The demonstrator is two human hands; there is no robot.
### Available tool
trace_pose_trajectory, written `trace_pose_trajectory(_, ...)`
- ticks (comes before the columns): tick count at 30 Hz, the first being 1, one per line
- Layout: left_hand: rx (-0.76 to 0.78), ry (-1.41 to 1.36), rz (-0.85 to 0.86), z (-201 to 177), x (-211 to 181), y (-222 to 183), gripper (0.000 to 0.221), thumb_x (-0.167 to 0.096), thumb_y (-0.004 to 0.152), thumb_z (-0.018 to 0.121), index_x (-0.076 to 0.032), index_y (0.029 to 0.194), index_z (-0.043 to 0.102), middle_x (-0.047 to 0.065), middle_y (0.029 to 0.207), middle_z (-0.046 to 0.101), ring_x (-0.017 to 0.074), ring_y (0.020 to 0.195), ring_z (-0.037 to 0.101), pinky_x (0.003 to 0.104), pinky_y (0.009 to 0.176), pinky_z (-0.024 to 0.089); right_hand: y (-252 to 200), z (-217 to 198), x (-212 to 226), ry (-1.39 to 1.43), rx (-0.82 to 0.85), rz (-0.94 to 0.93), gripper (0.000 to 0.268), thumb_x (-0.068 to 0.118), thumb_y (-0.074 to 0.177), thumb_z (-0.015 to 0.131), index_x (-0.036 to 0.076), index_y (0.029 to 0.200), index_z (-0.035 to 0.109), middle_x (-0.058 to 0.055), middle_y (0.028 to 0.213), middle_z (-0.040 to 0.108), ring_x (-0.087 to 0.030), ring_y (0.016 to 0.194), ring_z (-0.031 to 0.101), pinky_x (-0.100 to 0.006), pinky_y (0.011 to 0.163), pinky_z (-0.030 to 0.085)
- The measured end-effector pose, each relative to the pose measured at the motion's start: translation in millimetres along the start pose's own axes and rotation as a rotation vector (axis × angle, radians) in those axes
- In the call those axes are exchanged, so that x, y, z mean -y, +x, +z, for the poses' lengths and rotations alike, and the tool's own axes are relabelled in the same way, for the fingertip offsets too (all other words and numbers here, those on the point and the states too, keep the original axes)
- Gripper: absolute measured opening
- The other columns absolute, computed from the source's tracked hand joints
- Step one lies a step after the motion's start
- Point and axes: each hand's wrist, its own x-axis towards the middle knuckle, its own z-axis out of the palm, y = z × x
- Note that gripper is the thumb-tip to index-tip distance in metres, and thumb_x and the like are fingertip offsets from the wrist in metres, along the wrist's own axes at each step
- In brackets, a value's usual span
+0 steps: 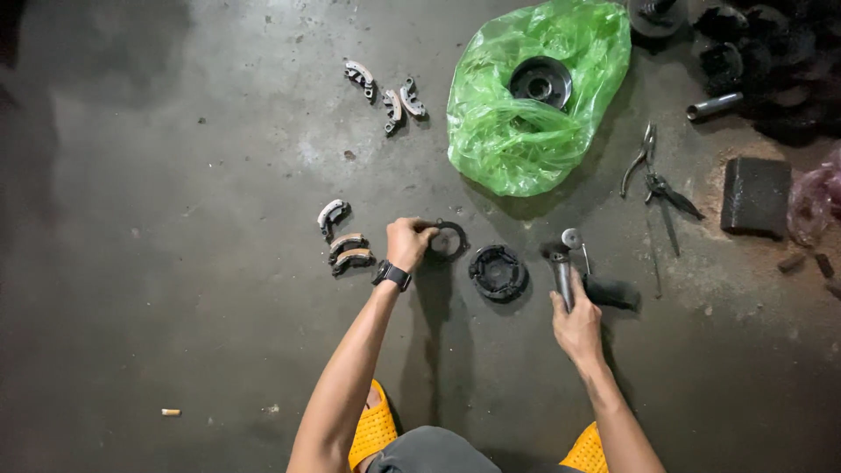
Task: Using a bench grinder to clean and prepare motorcycle brake shoe components.
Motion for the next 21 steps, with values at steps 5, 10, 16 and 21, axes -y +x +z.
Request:
trace_pose_trajectory(5,-0.195,0.216,0.232,18,27,-1,0.024,-0.014,0.091,0.075,-0.003,0.111,0.078,0.02,0.105,0.075,0.0359,0.099,0.07,0.042,0.089,0.055,-2,-9,23,-0.008,0.022,0.149,0.061,0.019,0.094,0.065,0.012,0.152,0.046,-0.031,0.115,0.068,-0.047,0.109,0.066,-0.049,0.088,0.054)
trace_pose_trajectory(10,-0.121,0.406,0.358,28,-29,-66,0.055,-0.03,0.085,0.08,-0.005,0.129,0.061,0.017,0.131,0.064,0.0368,0.12,0.056,0.048,0.101,0.045,0,-15,20,-0.027,0.05,0.146,0.061,0.02,0.096,0.065,0.015,0.154,0.047,-0.03,0.101,0.071,-0.039,0.086,0.07,-0.046,0.076,0.055)
trace_pose_trajectory(16,0.095,0.492,0.481,66,-54,-95,0.123,-0.051,0.055,0.092,0.004,0.149,0.034,0.026,0.147,0.045,0.0416,0.128,0.044,0.059,0.107,0.03,-25,-22,41,0.012,0.083,0.148,0.06,0.024,0.096,0.065,0.016,0.154,0.049,-0.023,0.084,0.073,-0.026,0.063,0.068,-0.043,0.061,0.055)
trace_pose_trajectory(21,0.15,0.327,0.445,66,-58,-88,0.12,-0.04,0.057,0.092,0.001,0.152,0.032,0.021,0.143,0.049,0.0404,0.131,0.043,0.054,0.115,0.031,-48,-32,54,0.07,0.028,-0.251,0.054,0.022,0.098,0.066,0.007,0.148,0.052,-0.022,0.106,0.074,-0.026,0.083,0.076,-0.041,0.065,0.06)
